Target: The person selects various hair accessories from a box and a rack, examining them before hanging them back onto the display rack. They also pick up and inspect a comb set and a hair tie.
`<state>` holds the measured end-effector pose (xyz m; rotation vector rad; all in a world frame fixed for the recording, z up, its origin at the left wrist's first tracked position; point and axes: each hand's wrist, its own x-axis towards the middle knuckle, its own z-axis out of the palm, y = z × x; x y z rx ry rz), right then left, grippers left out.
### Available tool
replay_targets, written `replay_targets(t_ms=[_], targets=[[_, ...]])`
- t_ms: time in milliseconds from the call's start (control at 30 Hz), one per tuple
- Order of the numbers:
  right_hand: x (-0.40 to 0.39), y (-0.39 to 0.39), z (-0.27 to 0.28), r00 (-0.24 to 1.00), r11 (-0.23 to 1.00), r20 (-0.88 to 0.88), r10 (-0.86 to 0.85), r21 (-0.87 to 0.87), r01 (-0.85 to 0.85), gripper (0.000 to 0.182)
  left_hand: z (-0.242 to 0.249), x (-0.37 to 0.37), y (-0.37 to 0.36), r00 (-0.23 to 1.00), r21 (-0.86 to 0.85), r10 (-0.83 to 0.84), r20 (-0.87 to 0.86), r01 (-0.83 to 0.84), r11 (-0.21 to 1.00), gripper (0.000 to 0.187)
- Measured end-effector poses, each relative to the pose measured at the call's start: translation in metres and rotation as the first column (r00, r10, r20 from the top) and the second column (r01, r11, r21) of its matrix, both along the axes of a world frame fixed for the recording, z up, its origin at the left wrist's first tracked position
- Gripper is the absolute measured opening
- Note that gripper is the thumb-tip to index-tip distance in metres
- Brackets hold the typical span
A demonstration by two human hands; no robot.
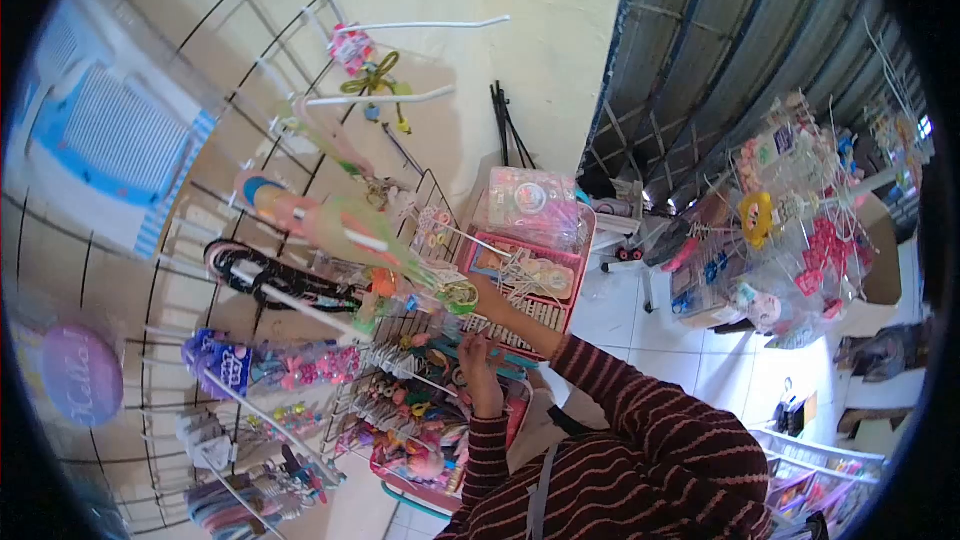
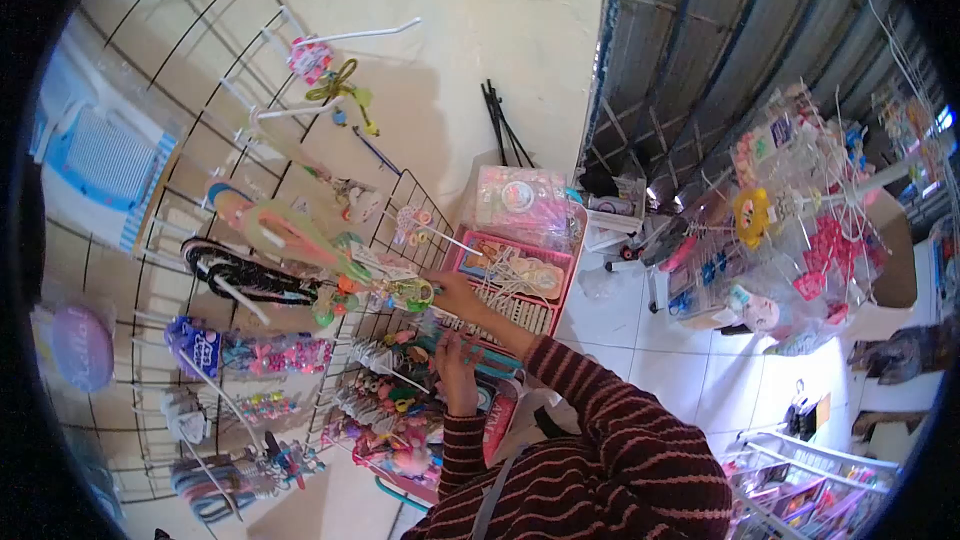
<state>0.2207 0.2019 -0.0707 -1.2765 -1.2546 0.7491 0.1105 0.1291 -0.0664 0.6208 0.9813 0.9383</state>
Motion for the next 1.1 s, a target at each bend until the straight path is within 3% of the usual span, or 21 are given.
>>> replay_targets(t_ms=[33, 100, 133, 200, 233, 300, 333, 467, 533, 700, 767, 800, 833, 900, 967, 1000, 1067, 1100], targets=[[-0.013, 0.02, -0.028, 1.0, 1.0, -0.008, -0.021, 0.002, 0.021, 0.03, 0.0, -0.002, -0.001, 1.0, 0.002, -0.021, -0.008, 0.021, 1.0, 0.034], [-0.03, 0.062, -0.091, 0.977, 0.996, 0.204, -0.058, 0.073, 0.044, 0.028, 0.002, -0.003, -0.001, 0.999, -0.05, -0.034, 0.014, 0.034, 0.998, 0.032], [-0.028, 0.051, -0.071, 0.975, 0.995, 0.204, -0.082, 0.078, 0.068, 0.028, -0.005, -0.005, 0.0, 0.998, -0.044, -0.058, 0.015, 0.059, 0.997, 0.032], [-0.024, 0.01, -0.007, 0.981, 0.947, 0.132, -0.145, -0.27, 0.176, 0.037, -0.015, -0.007, -0.004, 0.996, -0.032, -0.058, 0.075, 0.06, 0.998, 0.031], [-0.019, 0.002, -0.012, 0.977, 0.938, 0.14, -0.162, -0.286, 0.197, 0.037, -0.015, -0.003, -0.006, 0.994, -0.05, -0.077, 0.082, 0.081, 0.995, 0.031], [-0.008, -0.024, -0.022, 0.959, 0.844, 0.267, -0.094, -0.49, 0.219, 0.046, -0.01, 0.0, -0.013, 0.995, -0.095, -0.096, 0.013, 0.097, 0.991, 0.03], [0.004, -0.05, -0.022, 0.969, 0.887, 0.203, -0.139, -0.411, 0.213, 0.051, -0.016, 0.002, -0.017, 0.995, -0.073, -0.094, 0.034, 0.097, 0.993, 0.029], [0.053, -0.147, -0.051, 0.927, 0.82, 0.283, -0.245, -0.449, 0.354, 0.047, -0.004, 0.022, -0.043, 0.979, -0.04, -0.197, 0.047, 0.199, 0.979, 0.029], [0.075, -0.2, -0.047, 0.944, 0.664, 0.291, -0.158, -0.676, 0.319, 0.045, 0.004, 0.044, -0.062, 0.983, -0.046, -0.17, -0.065, 0.167, 0.985, 0.025], [0.118, -0.344, -0.034, 0.866, 0.625, 0.369, -0.338, -0.6, 0.499, 0.044, 0.031, 0.121, -0.152, 0.88, 0.087, -0.474, 0.021, 0.471, 0.878, 0.015], [0.133, -0.409, -0.016, 0.877, 0.704, 0.342, -0.336, -0.527, 0.476, 0.041, 0.035, 0.154, -0.202, 0.703, 0.182, -0.697, -0.143, 0.71, 0.68, 0.01], [0.142, -0.442, -0.009, 0.859, 0.684, 0.363, -0.362, -0.522, 0.509, 0.041, 0.028, 0.168, -0.227, 0.596, 0.265, -0.77, -0.227, 0.799, 0.54, 0.009], [0.148, -0.474, -0.005, 0.878, 0.688, 0.308, -0.365, -0.547, 0.478, 0.037, 0.022, 0.184, -0.253, 0.573, 0.275, -0.79, -0.218, 0.813, 0.514, 0.009], [0.153, -0.538, 0.002, 0.885, 0.681, 0.238, -0.4, -0.568, 0.461, 0.033, 0.004, 0.208, -0.306, 0.256, 0.267, -0.929, -0.266, 0.946, 0.184, 0.013], [0.157, -0.6, 0.015, 0.829, 0.658, 0.157, -0.536, -0.537, 0.527, 0.031, -0.006, 0.231, -0.359, 0.057, 0.232, -0.971, -0.231, 0.973, 0.002, 0.015], [0.156, -0.626, 0.016, 0.817, 0.65, 0.137, -0.559, -0.54, 0.535, 0.031, 0.003, 0.239, -0.382, 0.028, 0.215, -0.97, -0.242, 0.976, -0.026, 0.015], [0.158, -0.677, 0.017, 0.635, 0.439, 0.199, -0.746, -0.57, 0.694, 0.03, 0.023, 0.261, -0.429, -0.102, 0.271, -0.966, -0.238, 0.948, -0.167, 0.015], [0.159, -0.699, 0.016, 0.629, 0.431, 0.204, -0.75, -0.57, 0.699, 0.03, 0.023, 0.271, -0.446, -0.108, 0.274, -0.966, -0.233, 0.946, -0.172, 0.015]])
